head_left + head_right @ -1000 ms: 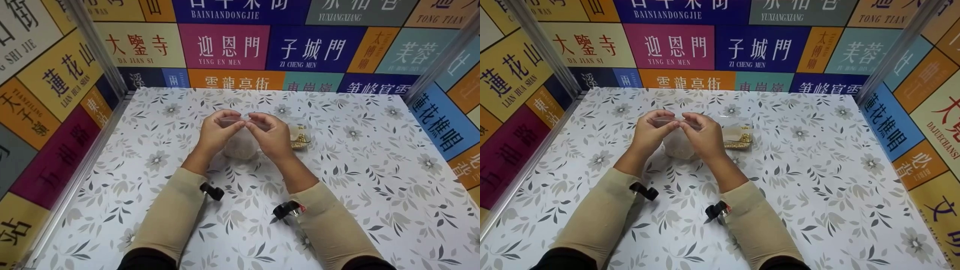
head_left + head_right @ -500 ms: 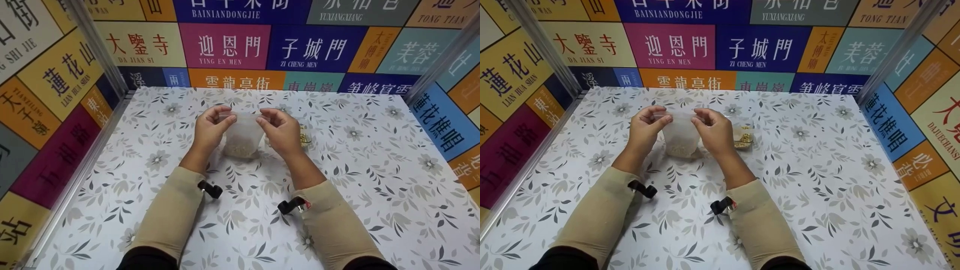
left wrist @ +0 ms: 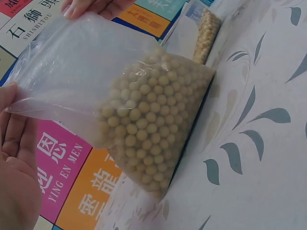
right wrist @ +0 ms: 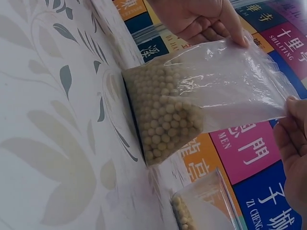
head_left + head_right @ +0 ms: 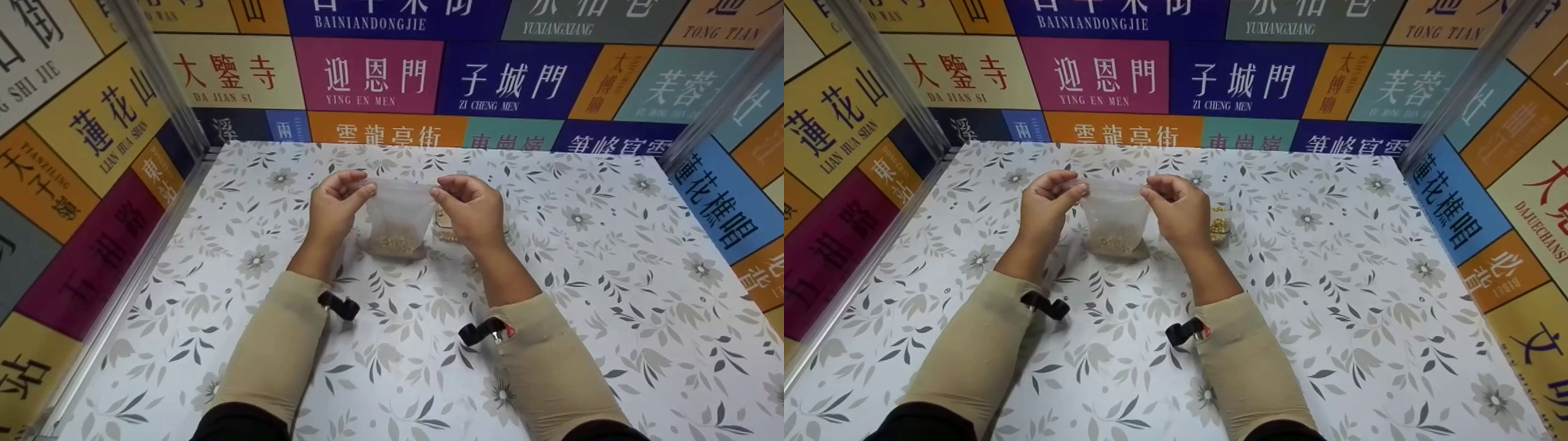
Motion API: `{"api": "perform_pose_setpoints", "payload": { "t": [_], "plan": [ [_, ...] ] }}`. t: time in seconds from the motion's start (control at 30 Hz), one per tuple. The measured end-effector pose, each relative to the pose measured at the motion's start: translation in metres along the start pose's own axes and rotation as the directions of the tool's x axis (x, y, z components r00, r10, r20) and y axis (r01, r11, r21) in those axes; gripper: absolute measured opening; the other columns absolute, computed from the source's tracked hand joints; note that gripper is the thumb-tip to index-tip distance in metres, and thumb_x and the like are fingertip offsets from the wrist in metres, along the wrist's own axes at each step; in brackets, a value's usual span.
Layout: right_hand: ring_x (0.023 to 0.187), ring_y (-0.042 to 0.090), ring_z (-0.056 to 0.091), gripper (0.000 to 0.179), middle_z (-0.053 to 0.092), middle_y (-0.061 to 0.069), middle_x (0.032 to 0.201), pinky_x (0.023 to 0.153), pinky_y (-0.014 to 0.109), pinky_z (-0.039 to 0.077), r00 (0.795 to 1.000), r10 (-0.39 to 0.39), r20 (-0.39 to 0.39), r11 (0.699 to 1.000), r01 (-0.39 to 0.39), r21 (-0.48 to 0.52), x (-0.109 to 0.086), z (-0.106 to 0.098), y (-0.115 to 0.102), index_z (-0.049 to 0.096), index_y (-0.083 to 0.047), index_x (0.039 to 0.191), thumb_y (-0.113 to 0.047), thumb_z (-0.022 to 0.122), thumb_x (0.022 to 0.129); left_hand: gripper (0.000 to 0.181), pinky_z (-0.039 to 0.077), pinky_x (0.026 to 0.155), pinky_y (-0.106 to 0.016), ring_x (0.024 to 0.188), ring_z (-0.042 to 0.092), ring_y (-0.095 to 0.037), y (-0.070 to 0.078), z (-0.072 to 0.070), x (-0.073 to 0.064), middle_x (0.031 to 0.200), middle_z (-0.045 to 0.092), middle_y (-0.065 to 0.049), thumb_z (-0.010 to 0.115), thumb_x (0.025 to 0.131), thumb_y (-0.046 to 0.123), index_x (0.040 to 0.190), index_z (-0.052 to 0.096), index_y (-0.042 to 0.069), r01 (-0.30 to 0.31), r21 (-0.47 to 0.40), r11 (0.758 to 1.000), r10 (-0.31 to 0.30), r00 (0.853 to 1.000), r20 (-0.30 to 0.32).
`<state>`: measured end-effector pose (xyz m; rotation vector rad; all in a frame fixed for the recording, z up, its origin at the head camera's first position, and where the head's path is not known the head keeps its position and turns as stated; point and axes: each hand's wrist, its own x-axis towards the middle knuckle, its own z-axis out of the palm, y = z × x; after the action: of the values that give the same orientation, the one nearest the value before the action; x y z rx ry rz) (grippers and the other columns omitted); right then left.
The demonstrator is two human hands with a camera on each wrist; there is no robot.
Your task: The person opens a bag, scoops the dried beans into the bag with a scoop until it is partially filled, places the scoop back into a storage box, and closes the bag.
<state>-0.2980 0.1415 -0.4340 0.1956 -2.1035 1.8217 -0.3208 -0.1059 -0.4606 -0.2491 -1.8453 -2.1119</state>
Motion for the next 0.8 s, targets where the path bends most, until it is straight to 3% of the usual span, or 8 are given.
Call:
{"api": "perform_pose_setpoints", "payload": {
  "t": [0.23, 0.57, 0.8],
  "plan": [
    [0.086, 0.011, 0.073, 0.024, 0.079, -0.002, 0.091, 0.077, 0.019, 0.062, 1.000, 0.019, -0.004, 1.000, -0.019, -0.025, 0.0007, -0.0009, 0.0009, 0.082, -0.006, 0.108, -0.022, 0.088, 0.091, 0.030, 0.066, 0.086, -0.026, 0.087, 0.078, -0.014, 0.0004, -0.0001, 0.0005, 0.094, 0.081, 0.000, 0.079, 0.095, 0.004, 0.120, 0.071, -0.011, -0.011, -0.037, 0.999, 0.012, 0.999, 0.034],
    [0.097, 0.013, 0.073, 0.027, 0.077, 0.008, 0.109, 0.085, 0.020, 0.062, 0.999, 0.021, 0.038, 1.000, -0.020, -0.023, 0.0047, -0.0019, 0.0019, 0.077, -0.011, 0.125, -0.023, 0.078, 0.100, 0.026, 0.064, 0.097, -0.027, 0.104, 0.078, -0.017, 0.0037, 0.0012, 0.0024, 0.112, 0.081, -0.007, 0.077, 0.100, 0.015, 0.125, 0.076, 0.007, 0.070, 0.031, 0.997, -0.071, 0.997, 0.038],
    [0.123, 0.017, 0.069, 0.035, 0.072, 0.011, 0.133, 0.110, 0.030, 0.059, 0.987, 0.095, 0.128, 0.993, -0.102, 0.054, 0.0091, -0.0028, 0.0048, 0.066, -0.010, 0.143, -0.020, 0.061, 0.110, 0.038, 0.055, 0.115, -0.032, 0.130, 0.067, -0.020, 0.0014, 0.0019, 0.0034, 0.138, 0.072, -0.010, 0.065, 0.107, 0.014, 0.144, 0.062, 0.004, 0.107, 0.014, 0.994, -0.107, 0.990, 0.092]
  ]
}}
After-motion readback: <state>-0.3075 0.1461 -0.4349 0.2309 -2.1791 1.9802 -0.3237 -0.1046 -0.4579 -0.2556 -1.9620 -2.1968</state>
